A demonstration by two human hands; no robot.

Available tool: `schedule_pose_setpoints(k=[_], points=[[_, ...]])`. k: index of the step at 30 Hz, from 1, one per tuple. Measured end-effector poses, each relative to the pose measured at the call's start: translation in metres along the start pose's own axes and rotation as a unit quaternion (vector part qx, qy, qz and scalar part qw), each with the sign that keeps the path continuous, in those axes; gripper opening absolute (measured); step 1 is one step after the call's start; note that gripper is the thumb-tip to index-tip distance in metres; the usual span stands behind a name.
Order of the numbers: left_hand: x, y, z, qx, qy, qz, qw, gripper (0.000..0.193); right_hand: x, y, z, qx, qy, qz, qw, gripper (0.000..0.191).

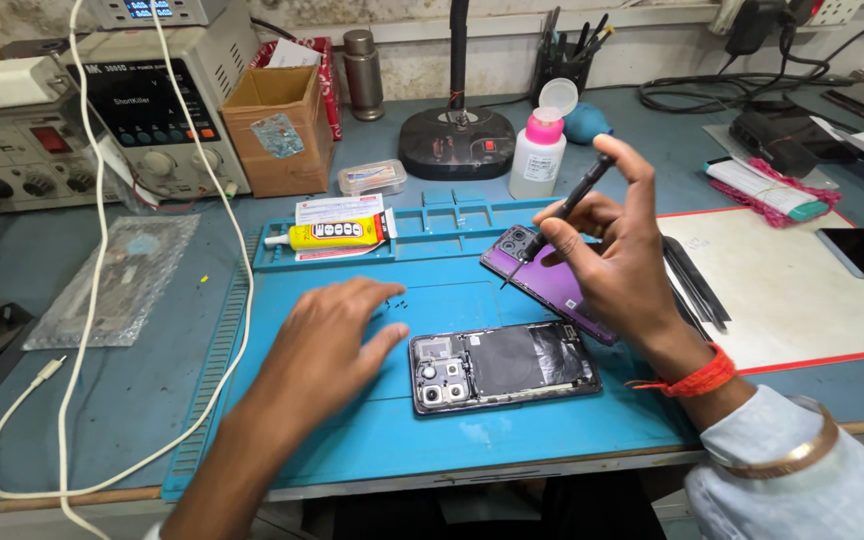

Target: The person uses a screwdriver to unscrew and work on the internal components of a disassembled smartphone on a repair mat. They then place the phone into a testing machine at a nearby station, peel a protective strip from a white phone back cover, and press the cover onto the phone body.

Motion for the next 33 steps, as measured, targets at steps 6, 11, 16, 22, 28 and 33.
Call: schedule_pose_setpoints(k=[6, 11, 16, 22, 28, 33], points=[[0.039, -0.013, -0.027, -0.022, 0.039, -0.023, 0.999, 0.023, -0.006, -0.011, -0.003, -0.022, -0.016, -0.017, 0.999, 0.076], [0.035, -0.021, -0.036, -0.053, 0.077, -0.029, 0.995, 0.023, -0.008, -0.012, -0.005, -0.013, -0.008, -0.014, 1.0, 0.075], [0.031, -0.024, -0.044, -0.071, 0.107, -0.036, 0.991, 0.022, -0.007, -0.015, -0.003, -0.017, -0.021, -0.019, 0.999, 0.075], [0.031, -0.022, -0.042, -0.081, 0.067, -0.008, 0.994, 0.023, -0.006, -0.019, -0.006, -0.021, -0.022, -0.019, 0.999, 0.075], [0.029, -0.017, -0.04, -0.075, 0.042, 0.015, 0.996, 0.022, -0.006, -0.022, -0.006, -0.026, -0.016, -0.018, 0.999, 0.076], [0.028, -0.002, -0.039, -0.191, 0.045, 0.069, 0.978, 0.014, -0.005, -0.023, -0.011, -0.024, 0.005, -0.016, 1.0, 0.076]])
Point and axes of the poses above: each hand's wrist, its own x-axis towards the middle knuckle, its own y-axis out of the back of the hand, z = x × y, the point moved 9 cm from there along x, towards the middle knuckle
